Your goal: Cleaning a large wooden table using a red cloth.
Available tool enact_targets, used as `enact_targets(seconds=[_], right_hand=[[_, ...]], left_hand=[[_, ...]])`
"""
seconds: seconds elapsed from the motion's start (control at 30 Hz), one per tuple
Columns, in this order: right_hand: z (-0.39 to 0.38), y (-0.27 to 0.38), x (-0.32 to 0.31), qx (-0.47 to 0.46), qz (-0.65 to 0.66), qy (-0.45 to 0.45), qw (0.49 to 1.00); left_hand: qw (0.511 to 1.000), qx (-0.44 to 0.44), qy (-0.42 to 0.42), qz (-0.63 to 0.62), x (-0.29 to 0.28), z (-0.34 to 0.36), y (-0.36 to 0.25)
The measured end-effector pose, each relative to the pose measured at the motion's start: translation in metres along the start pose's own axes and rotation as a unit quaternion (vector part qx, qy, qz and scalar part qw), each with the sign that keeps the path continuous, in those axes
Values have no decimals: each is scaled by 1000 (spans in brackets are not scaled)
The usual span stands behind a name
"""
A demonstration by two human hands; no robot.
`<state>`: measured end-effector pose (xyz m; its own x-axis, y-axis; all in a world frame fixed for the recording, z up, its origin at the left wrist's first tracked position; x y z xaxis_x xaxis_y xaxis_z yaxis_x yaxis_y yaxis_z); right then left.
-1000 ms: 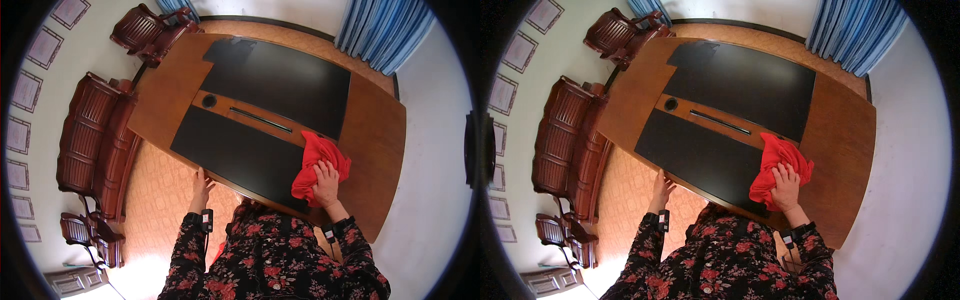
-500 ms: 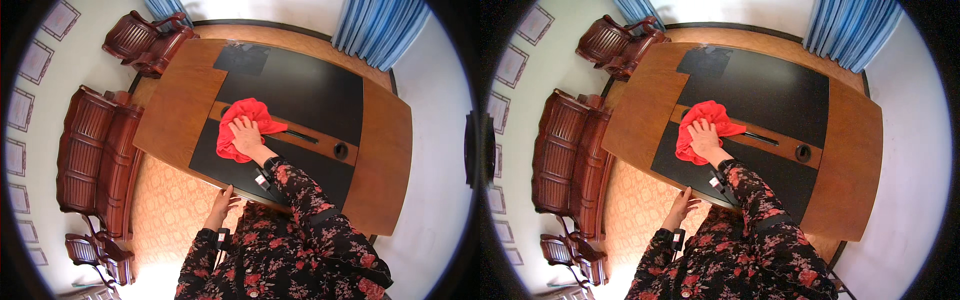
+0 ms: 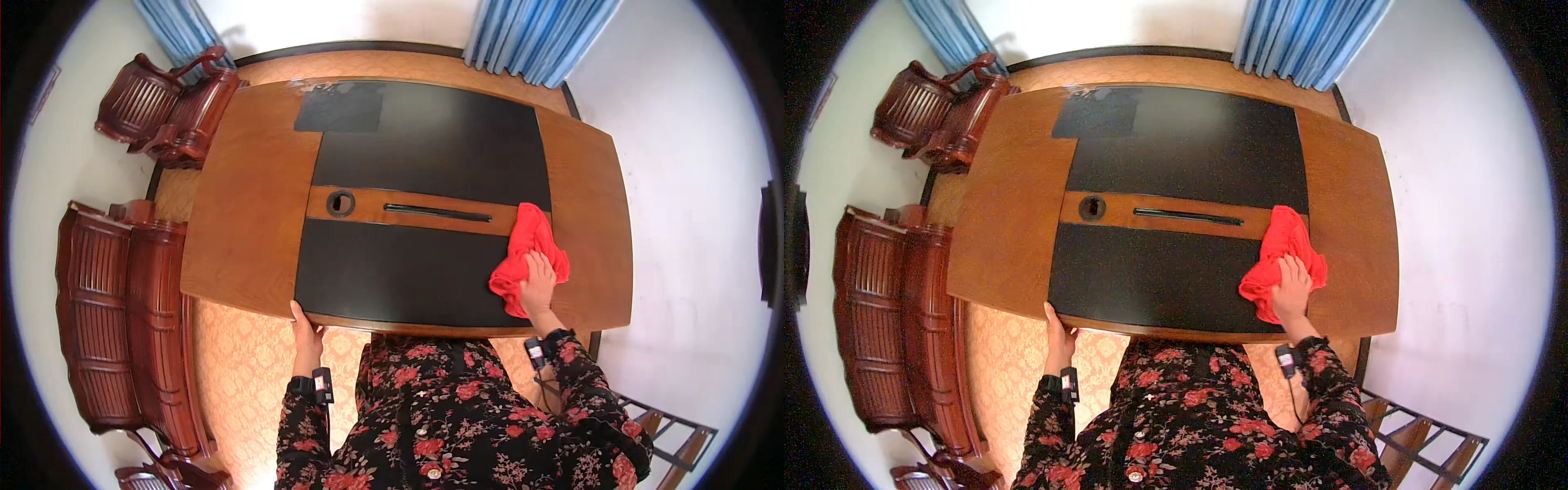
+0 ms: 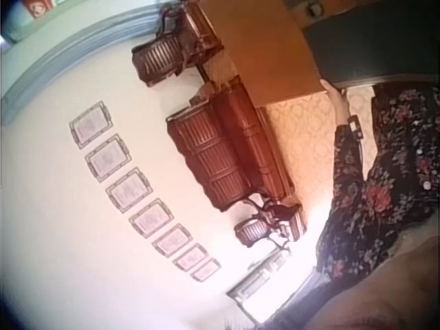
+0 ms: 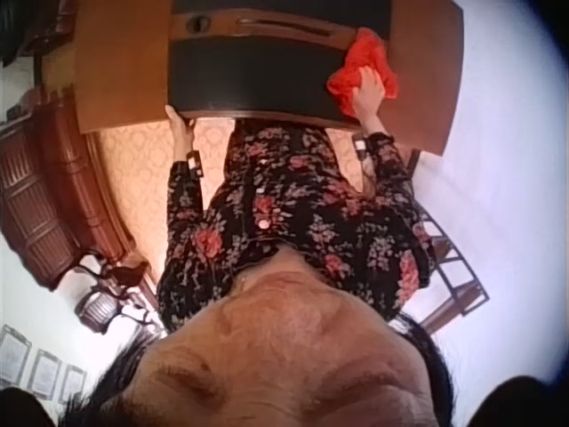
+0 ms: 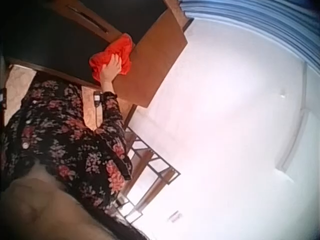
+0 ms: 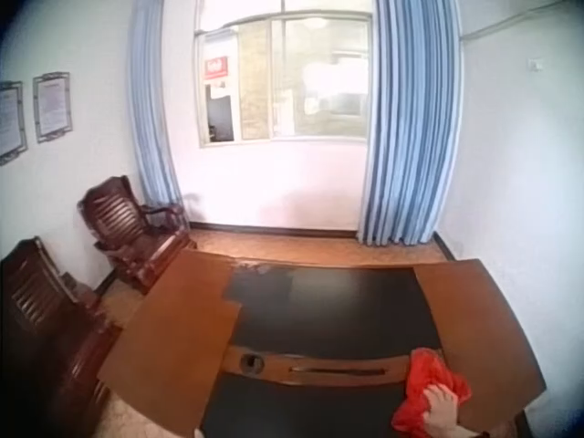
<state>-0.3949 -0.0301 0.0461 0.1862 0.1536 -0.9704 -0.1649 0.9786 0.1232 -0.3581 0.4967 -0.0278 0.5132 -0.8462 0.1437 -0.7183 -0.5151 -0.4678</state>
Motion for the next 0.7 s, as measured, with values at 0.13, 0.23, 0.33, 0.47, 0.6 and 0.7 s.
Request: enact_targets(seconds=[0.13,0.23,0.33,0.47,0.6,0.7], right_hand=[[65,88,18,-11,-15,-175,984],[121,176,23,-176,103,-82,976],[139,223,29,-311,177,-22,933],[107,190,26,-383,193,10,903],[32,67,-28,-326,184,52,926],[6,-34,-44,-89,66,86,990]], left_hand=[[999,18,-11,36,-4,0,1],[999,25,-25,37,1,3,1],[1000,9,-15,17,-14,11,1],[996,22,-82,-40,-25,17,-11],[991,69,-103,-49,-28,9,-43],[981,118,-146,-55,-38,29,-60]])
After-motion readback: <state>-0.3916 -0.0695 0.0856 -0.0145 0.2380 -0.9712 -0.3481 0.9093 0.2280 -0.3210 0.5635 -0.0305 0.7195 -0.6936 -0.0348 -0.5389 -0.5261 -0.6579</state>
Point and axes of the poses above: each hand's wrist, its own z-axis towards the middle knuckle, its own x-axis out of the palm, y = z × x, the point moved 4 cm from there along z, towards the middle knuckle, and after that the axes turned 15 degrees about -x, right-handed, at the moved point
